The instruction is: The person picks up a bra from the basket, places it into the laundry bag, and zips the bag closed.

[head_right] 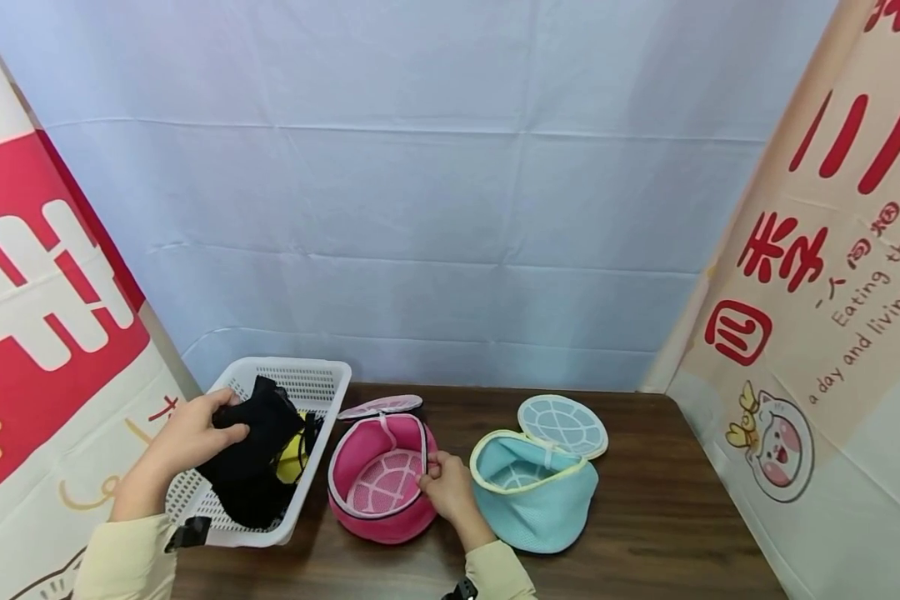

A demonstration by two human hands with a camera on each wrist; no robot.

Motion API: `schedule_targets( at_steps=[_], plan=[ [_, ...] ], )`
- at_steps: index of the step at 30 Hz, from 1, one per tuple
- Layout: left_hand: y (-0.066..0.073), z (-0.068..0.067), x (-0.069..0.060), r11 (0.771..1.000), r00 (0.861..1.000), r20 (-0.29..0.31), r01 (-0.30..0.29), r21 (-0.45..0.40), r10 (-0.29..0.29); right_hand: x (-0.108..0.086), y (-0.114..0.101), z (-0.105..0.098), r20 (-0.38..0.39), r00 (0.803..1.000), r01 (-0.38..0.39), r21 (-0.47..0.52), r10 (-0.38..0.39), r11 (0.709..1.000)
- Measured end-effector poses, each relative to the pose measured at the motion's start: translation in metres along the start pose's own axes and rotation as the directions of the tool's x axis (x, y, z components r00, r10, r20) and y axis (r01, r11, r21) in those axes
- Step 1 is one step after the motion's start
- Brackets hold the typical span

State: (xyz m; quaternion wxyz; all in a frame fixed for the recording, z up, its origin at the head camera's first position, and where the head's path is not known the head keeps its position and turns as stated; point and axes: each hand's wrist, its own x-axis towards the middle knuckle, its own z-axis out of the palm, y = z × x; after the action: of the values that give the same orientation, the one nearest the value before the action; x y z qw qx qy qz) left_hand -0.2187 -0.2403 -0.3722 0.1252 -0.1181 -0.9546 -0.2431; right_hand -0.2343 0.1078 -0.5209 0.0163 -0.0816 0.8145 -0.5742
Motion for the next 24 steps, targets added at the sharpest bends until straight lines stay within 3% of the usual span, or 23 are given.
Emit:
schedule_targets(
  at_steps=[16,24],
  plan=[
    [0.02,-0.002,-0.001,0.993,0.985,-0.138,-0.107,-0.042,0.1,-0.002,0.0,0.001,-0.015,0.999,0.034,-0.004,-0.034,0.999],
    [0.025,0.001,0.001,0.987,0.961,-0.253,-0.14,-0.084,0.114,-0.002,-0.001,0.002,-0.007,1.0,0.0,0.042,0.0,0.999]
  ],
)
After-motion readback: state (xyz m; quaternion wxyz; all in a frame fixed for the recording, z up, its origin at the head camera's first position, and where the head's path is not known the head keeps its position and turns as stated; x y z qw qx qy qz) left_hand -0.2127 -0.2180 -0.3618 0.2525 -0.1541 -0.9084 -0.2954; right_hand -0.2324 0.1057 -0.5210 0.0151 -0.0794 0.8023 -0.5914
